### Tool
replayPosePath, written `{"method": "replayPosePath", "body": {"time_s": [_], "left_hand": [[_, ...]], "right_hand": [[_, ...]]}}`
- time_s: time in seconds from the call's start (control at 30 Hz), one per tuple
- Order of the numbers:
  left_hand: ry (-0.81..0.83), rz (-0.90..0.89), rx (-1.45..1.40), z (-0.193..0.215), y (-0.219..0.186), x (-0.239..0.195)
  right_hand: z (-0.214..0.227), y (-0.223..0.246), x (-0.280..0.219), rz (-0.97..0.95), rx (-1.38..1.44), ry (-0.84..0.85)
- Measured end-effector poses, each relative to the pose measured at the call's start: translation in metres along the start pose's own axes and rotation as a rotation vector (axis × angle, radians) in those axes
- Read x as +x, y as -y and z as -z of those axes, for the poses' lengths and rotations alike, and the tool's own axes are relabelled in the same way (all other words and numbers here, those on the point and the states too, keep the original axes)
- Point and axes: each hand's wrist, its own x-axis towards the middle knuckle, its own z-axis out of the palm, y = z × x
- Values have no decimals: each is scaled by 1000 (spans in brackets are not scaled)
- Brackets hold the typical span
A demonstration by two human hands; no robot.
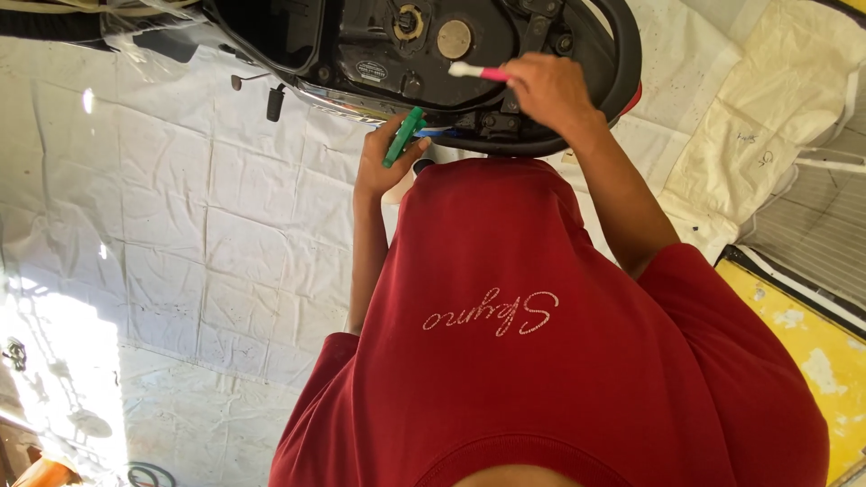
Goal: The person cleans the internal components of a motor using a toothbrush. They hold a green tool in their left hand while scrubbing various parts of the black machinery with the toothbrush in their right hand.
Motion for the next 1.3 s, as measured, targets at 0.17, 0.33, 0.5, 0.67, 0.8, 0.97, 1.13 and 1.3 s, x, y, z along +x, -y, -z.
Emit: {"method": "replayPosePath", "body": {"time_s": [0.17,0.33,0.5,0.67,0.8,0.97,1.13,1.3], "left_hand": [[-5,-36,-4,0,1,0],[0,-37,-15,3,2,3],[18,-29,-23,2,2,3],[12,-56,-29,4,2,6],[18,-76,-1,2,4,7],[24,-71,24,3,4,8],[-2,-66,1,5,1,6],[8,-77,18,1,4,6]], "right_hand": [[4,-11,-7,-19,83,164],[10,-22,-11,-64,-139,-115],[10,-22,-20,-72,-38,89],[4,-35,-20,-34,-111,18],[24,-19,-20,-110,-86,-14],[3,-36,-20,-117,-114,287],[36,-12,-18,-108,-158,-218],[10,-43,-23,-158,-127,170]]}}
